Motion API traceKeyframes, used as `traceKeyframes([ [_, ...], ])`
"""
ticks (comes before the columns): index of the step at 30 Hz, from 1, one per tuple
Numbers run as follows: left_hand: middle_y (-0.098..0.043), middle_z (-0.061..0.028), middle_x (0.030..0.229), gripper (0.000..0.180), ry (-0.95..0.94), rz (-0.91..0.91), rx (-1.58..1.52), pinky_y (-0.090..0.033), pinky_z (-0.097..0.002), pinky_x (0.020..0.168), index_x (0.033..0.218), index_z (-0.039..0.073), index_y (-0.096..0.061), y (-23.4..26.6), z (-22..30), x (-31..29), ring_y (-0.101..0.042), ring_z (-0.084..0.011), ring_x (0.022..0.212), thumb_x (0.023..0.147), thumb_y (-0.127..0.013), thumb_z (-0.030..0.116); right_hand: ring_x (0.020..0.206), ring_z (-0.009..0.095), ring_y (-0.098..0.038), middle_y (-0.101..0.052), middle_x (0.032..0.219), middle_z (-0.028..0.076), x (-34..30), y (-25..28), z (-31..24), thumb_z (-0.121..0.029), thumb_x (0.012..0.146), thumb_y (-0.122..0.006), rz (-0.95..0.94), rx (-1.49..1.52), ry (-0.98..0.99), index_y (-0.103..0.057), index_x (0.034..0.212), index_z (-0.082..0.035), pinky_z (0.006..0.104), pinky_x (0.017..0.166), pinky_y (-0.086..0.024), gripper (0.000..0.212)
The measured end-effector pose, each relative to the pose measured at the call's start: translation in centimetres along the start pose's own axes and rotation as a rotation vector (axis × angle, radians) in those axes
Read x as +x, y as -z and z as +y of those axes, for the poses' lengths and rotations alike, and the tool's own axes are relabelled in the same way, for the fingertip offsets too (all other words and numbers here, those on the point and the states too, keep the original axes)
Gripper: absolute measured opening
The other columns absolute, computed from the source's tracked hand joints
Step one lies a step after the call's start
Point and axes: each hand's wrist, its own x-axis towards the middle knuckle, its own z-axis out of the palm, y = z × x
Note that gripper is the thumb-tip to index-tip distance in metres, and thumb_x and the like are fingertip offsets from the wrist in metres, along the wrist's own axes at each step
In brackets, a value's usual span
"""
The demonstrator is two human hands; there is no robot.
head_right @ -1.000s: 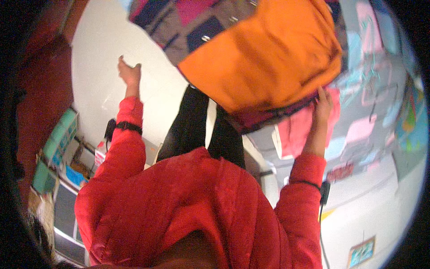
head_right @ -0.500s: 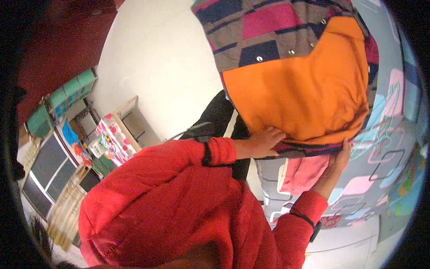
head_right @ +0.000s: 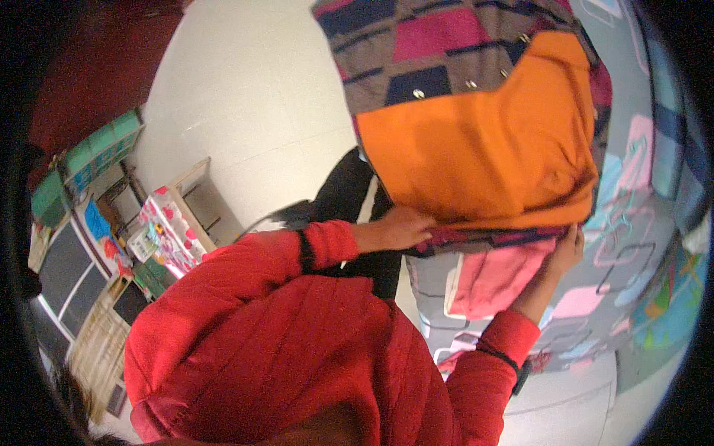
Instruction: The person folds several garments on a bed, including an orange jacket, a plaid shirt, a maroon top, a light blue top, and a purple jacket. Each item is smoothed, folded, and placed in a neat stack.
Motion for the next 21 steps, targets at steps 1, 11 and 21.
traceKeyframes([
  [1, -0.065, -0.0189, 0.082, 0.025, -0.003, 0.024, -0.080, -0.049, -0.0502, 0.070, 0.094, 0.006, -0.064, 1.7, 0.3, -0.7, -0.063, -0.0393, 0.081, 0.082, -0.061, 0.028, 0.074, 0.025, -0.063, -0.064, 0.076, 0.010, -0.5, 0.2, -1.4, -0.029, 0.091, -0.058, 0.037, -0.164, 0.178, -0.066, 0.089, 0.002, 0.0354, 0.065, -0.047, 0.032],
  [11, -0.067, -0.0040, 0.088, 0.023, 0.176, 0.475, -0.394, -0.050, -0.0276, 0.075, 0.101, 0.001, -0.065, 16.2, -4.9, 0.5, -0.060, -0.0105, 0.082, 0.083, -0.070, 0.014, 0.093, 0.024, -0.065, -0.069, 0.099, 0.016, 1.8, -10.5, -18.7, -0.031, 0.088, -0.063, -0.174, -0.149, 0.841, -0.067, 0.106, 0.000, 0.0317, 0.085, -0.048, 0.036],
  [21, -0.066, -0.0176, 0.092, 0.036, 0.285, 0.689, -0.158, -0.050, -0.0358, 0.076, 0.110, 0.000, -0.059, 15.8, -11.0, 1.2, -0.065, -0.0280, 0.083, 0.083, -0.068, 0.023, 0.089, 0.027, -0.066, -0.069, 0.094, 0.018, -1.0, -11.6, -12.9, -0.026, 0.085, -0.063, -0.152, -0.189, 0.560, -0.067, 0.099, 0.002, 0.0334, 0.082, -0.049, 0.031],
])
